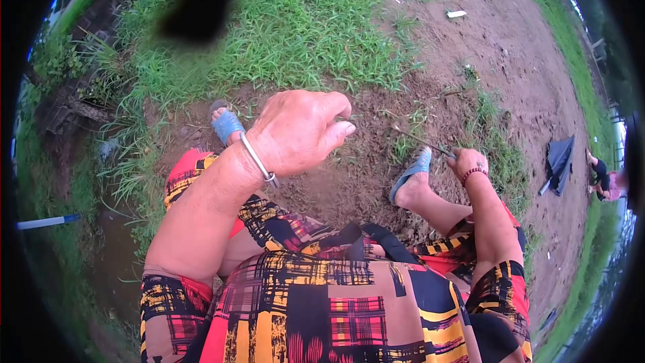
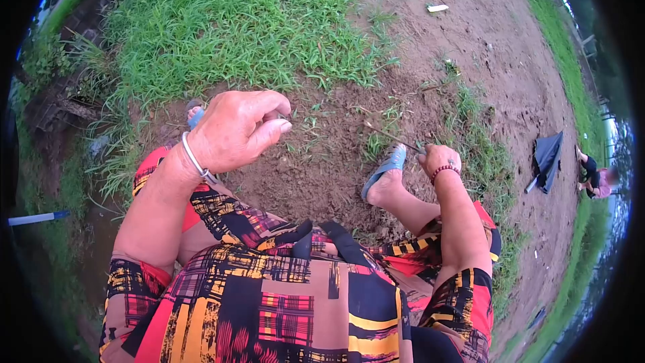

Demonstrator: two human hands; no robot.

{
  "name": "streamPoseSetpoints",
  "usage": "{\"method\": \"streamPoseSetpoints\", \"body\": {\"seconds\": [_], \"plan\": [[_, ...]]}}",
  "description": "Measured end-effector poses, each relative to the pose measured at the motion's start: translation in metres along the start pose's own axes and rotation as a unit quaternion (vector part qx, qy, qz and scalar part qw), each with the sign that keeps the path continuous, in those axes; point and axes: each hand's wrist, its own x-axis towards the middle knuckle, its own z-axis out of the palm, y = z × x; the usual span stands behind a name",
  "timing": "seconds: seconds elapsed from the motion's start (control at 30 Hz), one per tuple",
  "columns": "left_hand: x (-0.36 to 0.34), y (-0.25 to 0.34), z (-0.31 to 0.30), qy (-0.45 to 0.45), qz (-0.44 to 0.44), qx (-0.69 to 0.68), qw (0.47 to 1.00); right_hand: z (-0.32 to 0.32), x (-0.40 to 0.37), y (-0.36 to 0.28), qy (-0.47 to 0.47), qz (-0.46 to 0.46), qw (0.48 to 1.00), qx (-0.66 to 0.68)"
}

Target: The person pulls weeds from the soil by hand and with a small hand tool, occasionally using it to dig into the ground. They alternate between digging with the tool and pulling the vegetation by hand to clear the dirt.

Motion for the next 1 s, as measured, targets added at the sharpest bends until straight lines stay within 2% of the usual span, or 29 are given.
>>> {"method": "streamPoseSetpoints", "body": {"seconds": [0.1, 0.17, 0.3, 0.4, 0.5, 0.6, 0.63, 0.73, 0.93, 1.0], "plan": [[0.002, 0.0, -0.001, 0.003, 0.006, 0.005, 1.0, -0.023, 0.009, 0.006, 0.046, 0.042, 0.998, 0.007], [0.002, -0.001, -0.001, 0.004, 0.001, 0.001, 1.0, -0.023, 0.013, -0.02, 0.036, -0.003, 0.997, 0.066], [0.004, -0.001, 0.001, -0.007, -0.022, -0.005, 1.0, 0.004, 0.025, -0.115, -0.063, -0.092, 0.976, 0.187], [0.005, -0.004, 0.004, -0.013, -0.035, 0.005, 0.999, 0.019, 0.035, -0.14, -0.111, -0.08, 0.975, 0.172], [0.007, -0.001, 0.002, -0.026, -0.037, 0.0, 0.999, 0.015, 0.037, -0.088, -0.105, -0.033, 0.982, 0.151], [0.006, 0.0, 0.0, -0.024, -0.035, 0.009, 0.999, 0.043, 0.059, 0.006, -0.12, 0.097, 0.981, 0.116], [0.007, 0.0, 0.0, -0.021, -0.036, 0.018, 0.999, 0.004, 0.028, 0.017, -0.097, 0.146, 0.98, 0.094], [0.01, 0.001, 0.003, -0.024, -0.032, 0.013, 0.999, -0.003, 0.014, 0.08, -0.039, 0.209, 0.977, 0.003], [0.015, -0.008, 0.019, -0.054, -0.062, 0.021, 0.996, -0.024, -0.021, 0.125, -0.017, 0.208, 0.977, 0.035], [0.016, -0.011, 0.024, -0.064, -0.088, 0.028, 0.994, -0.031, -0.024, 0.12, -0.029, 0.141, 0.989, 0.041]]}}
